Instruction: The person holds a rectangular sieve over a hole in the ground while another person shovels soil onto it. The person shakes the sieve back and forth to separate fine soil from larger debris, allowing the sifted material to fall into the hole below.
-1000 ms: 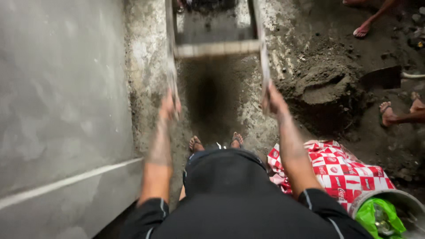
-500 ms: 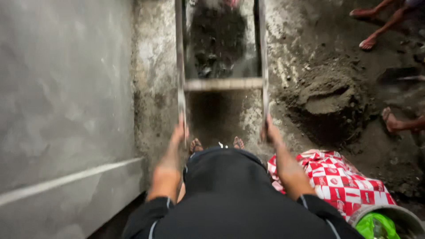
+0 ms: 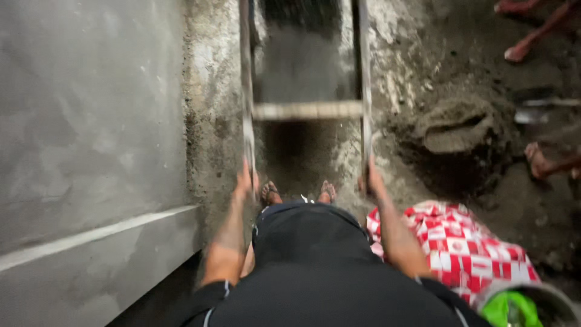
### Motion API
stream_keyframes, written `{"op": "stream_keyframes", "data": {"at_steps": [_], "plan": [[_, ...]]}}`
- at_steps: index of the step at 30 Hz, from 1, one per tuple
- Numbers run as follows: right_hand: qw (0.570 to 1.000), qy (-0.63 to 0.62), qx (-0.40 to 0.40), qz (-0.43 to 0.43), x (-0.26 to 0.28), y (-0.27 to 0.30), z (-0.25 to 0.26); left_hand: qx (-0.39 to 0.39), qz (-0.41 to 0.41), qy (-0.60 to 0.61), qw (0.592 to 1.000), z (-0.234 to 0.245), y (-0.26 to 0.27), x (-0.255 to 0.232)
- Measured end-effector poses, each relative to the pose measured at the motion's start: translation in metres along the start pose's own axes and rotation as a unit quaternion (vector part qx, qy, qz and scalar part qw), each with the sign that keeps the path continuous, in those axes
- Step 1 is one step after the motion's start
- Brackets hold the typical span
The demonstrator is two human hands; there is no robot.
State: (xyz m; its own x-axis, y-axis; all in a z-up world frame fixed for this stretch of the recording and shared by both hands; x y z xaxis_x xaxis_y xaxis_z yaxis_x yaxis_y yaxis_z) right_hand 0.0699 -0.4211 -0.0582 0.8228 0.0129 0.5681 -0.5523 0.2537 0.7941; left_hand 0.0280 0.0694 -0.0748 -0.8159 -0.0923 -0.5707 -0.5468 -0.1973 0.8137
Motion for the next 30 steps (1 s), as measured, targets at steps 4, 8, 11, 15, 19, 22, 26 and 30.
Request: {"op": "stream_keyframes", "data": {"at_steps": [4, 8, 11, 15, 19, 22, 26, 30], "plan": [[0.999, 0.052, 0.001, 0.01, -0.114, 0.012, 0.018, 0.0, -0.007, 0.072, 0.997, -0.001, 0.06, 0.066], [0.994, 0.092, 0.049, 0.044, -0.12, -0.009, 0.01, 0.029, -0.041, 0.016, 0.999, -0.001, 0.055, 0.049], [0.998, 0.037, 0.032, 0.043, -0.045, -0.049, 0.017, 0.042, -0.027, -0.093, 0.994, -0.017, 0.036, -0.005], [0.983, 0.143, -0.017, 0.114, 0.12, -0.074, -0.002, 0.039, -0.141, -0.081, 0.986, -0.016, -0.035, -0.135], [0.985, -0.036, 0.1, 0.138, 0.239, -0.009, -0.031, 0.044, -0.119, 0.067, 0.99, 0.012, 0.013, -0.265], [0.983, -0.088, 0.15, 0.054, 0.22, 0.028, -0.041, 0.071, -0.15, 0.068, 0.984, 0.011, -0.028, -0.236], [0.994, 0.048, 0.015, 0.092, 0.08, 0.026, -0.016, 0.027, -0.026, -0.061, 0.997, 0.011, -0.009, -0.064], [0.996, -0.071, 0.027, 0.055, -0.096, -0.007, 0.013, -0.005, -0.029, -0.014, 0.999, -0.008, 0.047, 0.043]]}}
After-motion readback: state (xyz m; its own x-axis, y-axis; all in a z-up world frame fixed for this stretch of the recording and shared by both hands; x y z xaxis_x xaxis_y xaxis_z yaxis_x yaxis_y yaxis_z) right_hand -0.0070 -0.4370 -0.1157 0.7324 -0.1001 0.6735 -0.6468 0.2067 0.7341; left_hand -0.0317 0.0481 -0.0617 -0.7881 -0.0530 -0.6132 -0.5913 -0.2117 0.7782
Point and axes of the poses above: each hand's wrist, its own y-axis away from the middle knuckle, its own z-axis out of the back of the hand, x = y × z, the point moved 7 cm from there along -y, towards the middle knuckle, and after that the axes turned 1 degree about -y, right-handed, at the moved point
